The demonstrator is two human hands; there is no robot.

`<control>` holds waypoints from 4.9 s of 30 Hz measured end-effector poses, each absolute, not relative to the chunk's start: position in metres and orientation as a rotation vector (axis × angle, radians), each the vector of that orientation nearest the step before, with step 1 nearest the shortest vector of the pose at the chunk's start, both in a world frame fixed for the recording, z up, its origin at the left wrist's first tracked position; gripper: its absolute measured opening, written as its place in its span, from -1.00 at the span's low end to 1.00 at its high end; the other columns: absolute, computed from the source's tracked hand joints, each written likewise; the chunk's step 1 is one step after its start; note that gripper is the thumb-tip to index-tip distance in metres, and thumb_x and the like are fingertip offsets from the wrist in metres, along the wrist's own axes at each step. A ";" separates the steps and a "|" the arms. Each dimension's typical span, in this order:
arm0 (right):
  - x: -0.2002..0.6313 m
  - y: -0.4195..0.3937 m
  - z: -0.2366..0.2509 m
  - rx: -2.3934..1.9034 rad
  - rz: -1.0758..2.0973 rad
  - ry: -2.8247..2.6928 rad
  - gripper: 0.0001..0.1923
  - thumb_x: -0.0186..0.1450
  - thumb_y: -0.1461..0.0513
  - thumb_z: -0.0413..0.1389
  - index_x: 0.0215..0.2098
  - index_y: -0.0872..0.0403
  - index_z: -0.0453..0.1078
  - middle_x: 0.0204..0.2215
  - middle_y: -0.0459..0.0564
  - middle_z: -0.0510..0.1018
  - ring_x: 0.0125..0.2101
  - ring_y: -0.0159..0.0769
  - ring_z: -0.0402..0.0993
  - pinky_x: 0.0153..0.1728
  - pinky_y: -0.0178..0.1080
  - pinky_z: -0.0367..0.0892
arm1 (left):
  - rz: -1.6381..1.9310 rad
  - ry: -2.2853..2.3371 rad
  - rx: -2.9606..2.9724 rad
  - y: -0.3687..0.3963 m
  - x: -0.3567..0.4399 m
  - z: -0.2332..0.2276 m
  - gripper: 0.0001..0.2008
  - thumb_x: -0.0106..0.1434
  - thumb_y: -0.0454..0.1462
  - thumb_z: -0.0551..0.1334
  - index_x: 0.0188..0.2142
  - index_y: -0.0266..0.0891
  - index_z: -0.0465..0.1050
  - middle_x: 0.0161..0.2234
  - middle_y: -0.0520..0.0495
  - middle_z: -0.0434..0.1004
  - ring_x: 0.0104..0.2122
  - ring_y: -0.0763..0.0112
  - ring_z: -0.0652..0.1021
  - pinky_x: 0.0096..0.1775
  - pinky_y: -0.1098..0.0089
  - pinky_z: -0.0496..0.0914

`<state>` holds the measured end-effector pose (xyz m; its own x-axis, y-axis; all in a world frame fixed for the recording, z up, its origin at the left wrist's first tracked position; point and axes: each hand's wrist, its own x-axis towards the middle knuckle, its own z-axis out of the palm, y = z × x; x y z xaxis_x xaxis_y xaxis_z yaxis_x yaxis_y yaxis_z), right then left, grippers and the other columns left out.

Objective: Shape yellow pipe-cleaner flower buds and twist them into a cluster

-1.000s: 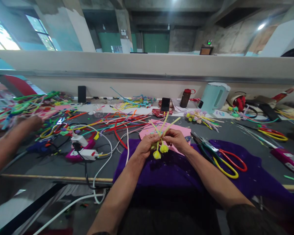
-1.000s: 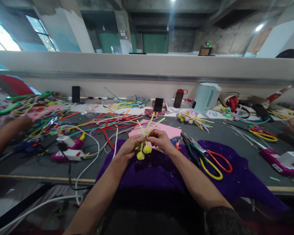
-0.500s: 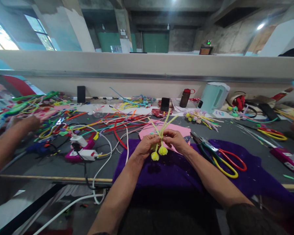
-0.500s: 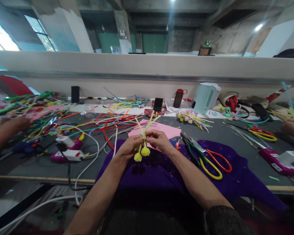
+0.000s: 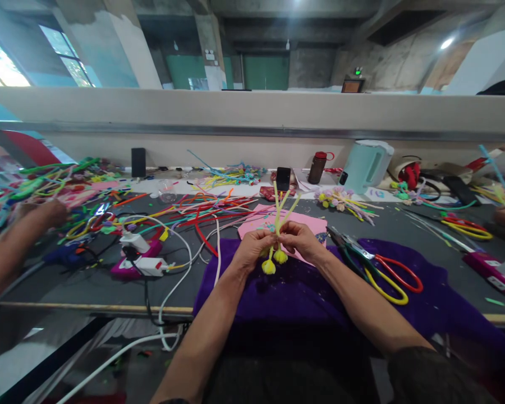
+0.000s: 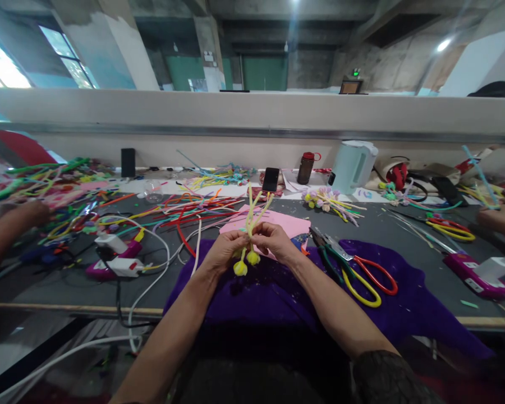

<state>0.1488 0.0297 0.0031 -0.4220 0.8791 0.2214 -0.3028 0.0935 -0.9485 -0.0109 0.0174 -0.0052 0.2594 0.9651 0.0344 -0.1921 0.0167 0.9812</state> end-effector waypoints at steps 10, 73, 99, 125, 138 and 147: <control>0.150 0.032 -0.001 -0.621 1.575 -1.383 -0.78 0.00 0.20 0.25 -0.47 0.14 0.33 -0.72 -0.20 0.36 -0.76 -0.54 0.19 -0.75 -0.45 0.05 | 1.185 0.900 1.217 0.014 -0.007 0.000 -0.77 -0.04 -0.18 0.33 -0.51 -0.35 0.44 -0.62 0.00 0.43 -0.67 0.59 0.34 -0.58 0.53 0.16; 0.154 0.033 0.003 -0.703 1.616 -1.332 -0.79 -0.03 0.21 0.25 -0.50 0.15 0.35 -0.74 -0.22 0.32 -0.77 -0.55 0.15 -0.74 -0.43 0.03 | 1.116 0.918 1.102 0.011 -0.006 0.006 -0.79 -0.09 -0.23 0.34 -0.54 -0.35 0.40 -0.65 0.01 0.40 -0.70 0.62 0.30 -0.61 0.54 0.11; 0.154 0.029 0.007 -0.612 1.205 -1.593 -0.84 0.00 0.18 0.26 -0.44 0.04 0.51 -0.43 -0.05 0.46 -0.47 -0.35 0.34 -0.53 -0.33 0.24 | 0.953 0.790 0.981 0.014 -0.010 0.003 -0.77 -0.13 -0.23 0.33 -0.55 -0.36 0.37 -0.67 -0.01 0.38 -0.71 0.58 0.33 -0.62 0.52 0.18; 0.164 0.037 0.010 -0.664 1.041 -1.853 -0.82 0.10 0.14 0.18 -0.48 0.11 0.38 -0.50 -0.11 0.36 -0.57 -0.47 0.26 -0.57 -0.38 0.20 | 0.964 0.886 1.241 0.009 -0.016 0.011 -0.82 -0.08 -0.27 0.31 -0.50 -0.36 0.42 -0.57 -0.05 0.47 -0.62 0.55 0.39 -0.51 0.51 0.21; 0.163 0.040 0.006 -0.874 1.342 -1.810 -0.77 0.10 0.13 0.13 -0.52 0.15 0.31 -0.74 -0.21 0.27 -0.72 -0.54 0.12 -0.69 -0.43 0.03 | 1.132 1.347 1.734 0.007 -0.007 0.004 -0.84 -0.03 -0.21 0.22 -0.52 -0.28 0.46 -0.61 0.08 0.39 -0.60 0.56 0.32 -0.52 0.52 0.16; 0.159 0.035 0.008 -0.823 1.186 -1.756 -0.76 0.10 0.12 0.15 -0.51 0.14 0.32 -0.68 -0.20 0.29 -0.69 -0.53 0.18 -0.68 -0.44 0.07 | 1.075 0.993 1.346 0.010 -0.013 0.009 -0.78 -0.03 -0.18 0.28 -0.49 -0.32 0.43 -0.59 0.02 0.43 -0.63 0.58 0.32 -0.54 0.52 0.15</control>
<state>0.1592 0.0348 0.0082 -0.4299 0.8588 0.2787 0.0623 0.3362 -0.9397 -0.0128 0.0098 0.0089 0.2388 0.9694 0.0575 -0.0190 -0.0545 0.9983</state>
